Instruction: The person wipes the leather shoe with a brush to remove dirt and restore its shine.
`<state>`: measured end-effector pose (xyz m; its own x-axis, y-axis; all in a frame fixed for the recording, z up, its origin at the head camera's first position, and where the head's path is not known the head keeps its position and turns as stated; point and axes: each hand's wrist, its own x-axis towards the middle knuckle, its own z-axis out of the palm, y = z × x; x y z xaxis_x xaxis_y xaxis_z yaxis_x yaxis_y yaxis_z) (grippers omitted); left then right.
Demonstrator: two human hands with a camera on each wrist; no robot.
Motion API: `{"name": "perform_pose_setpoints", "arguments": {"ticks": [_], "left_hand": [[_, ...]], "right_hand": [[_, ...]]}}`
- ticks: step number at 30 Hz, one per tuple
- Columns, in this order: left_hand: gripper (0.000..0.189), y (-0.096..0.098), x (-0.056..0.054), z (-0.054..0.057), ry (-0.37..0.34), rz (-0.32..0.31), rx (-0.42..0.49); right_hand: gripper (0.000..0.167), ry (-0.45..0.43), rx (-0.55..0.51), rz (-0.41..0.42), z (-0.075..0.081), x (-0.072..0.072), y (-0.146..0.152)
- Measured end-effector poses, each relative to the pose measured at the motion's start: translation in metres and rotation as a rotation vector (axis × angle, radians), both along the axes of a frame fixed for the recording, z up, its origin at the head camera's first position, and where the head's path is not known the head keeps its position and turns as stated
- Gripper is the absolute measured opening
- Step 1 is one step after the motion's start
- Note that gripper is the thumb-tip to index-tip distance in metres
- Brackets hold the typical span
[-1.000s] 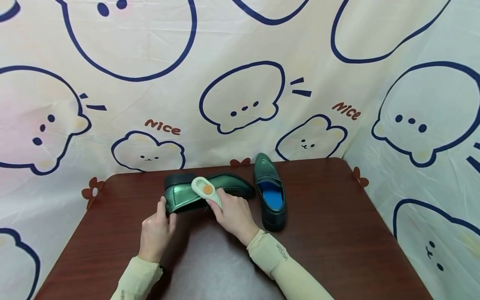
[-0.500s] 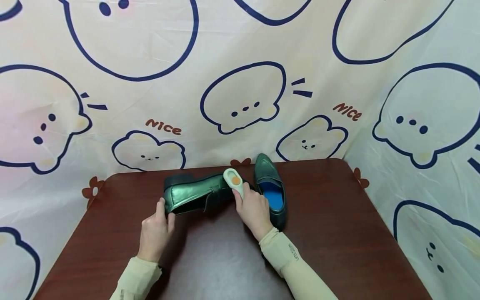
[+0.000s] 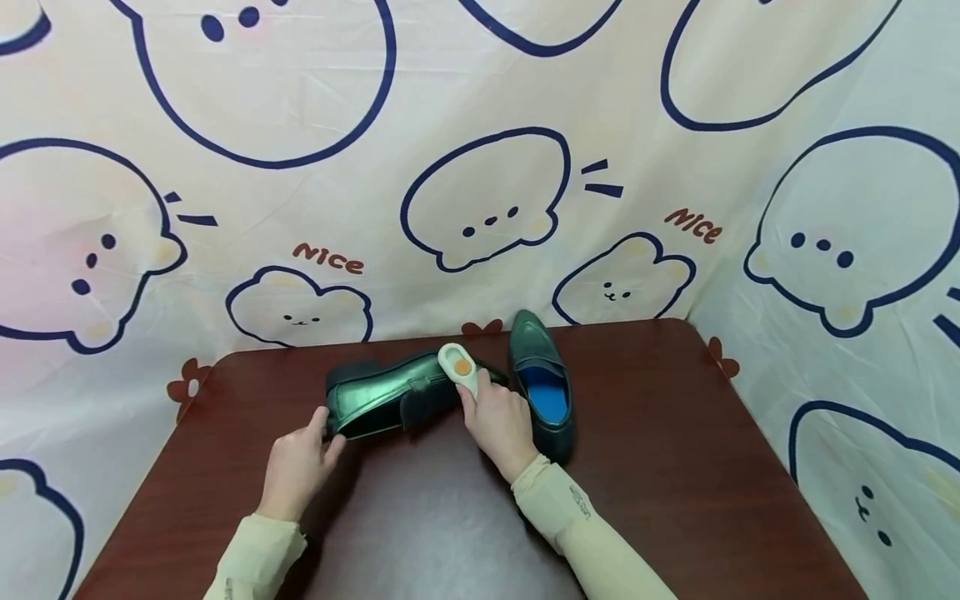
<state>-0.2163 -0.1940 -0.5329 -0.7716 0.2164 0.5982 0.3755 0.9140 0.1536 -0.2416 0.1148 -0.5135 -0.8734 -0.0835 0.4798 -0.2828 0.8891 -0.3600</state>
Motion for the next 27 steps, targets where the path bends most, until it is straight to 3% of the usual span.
{"name": "perform_pose_setpoints", "arguments": {"ticks": [8,14,18,23,27], "left_hand": [[0.027,-0.007,-0.005,-0.001,0.002,-0.058,-0.23],[0.047,-0.002,-0.006,0.005,-0.057,0.038,-0.287],[0.058,0.015,-0.018,0.013,-0.092,0.037,-0.32],[0.044,0.04,-0.042,0.017,0.023,-0.022,-0.413],[0.037,0.044,-0.051,0.013,0.118,-0.116,-0.413]], "right_hand": [[0.034,-0.047,0.045,0.022,0.001,0.002,-0.003],[0.034,-0.034,0.039,0.046,0.003,0.0,-0.004],[0.033,-0.018,0.028,0.051,0.004,-0.001,-0.007],[0.034,-0.028,0.026,0.058,0.002,0.0,-0.013],[0.034,-0.028,0.019,0.067,0.002,0.0,-0.019]]}}
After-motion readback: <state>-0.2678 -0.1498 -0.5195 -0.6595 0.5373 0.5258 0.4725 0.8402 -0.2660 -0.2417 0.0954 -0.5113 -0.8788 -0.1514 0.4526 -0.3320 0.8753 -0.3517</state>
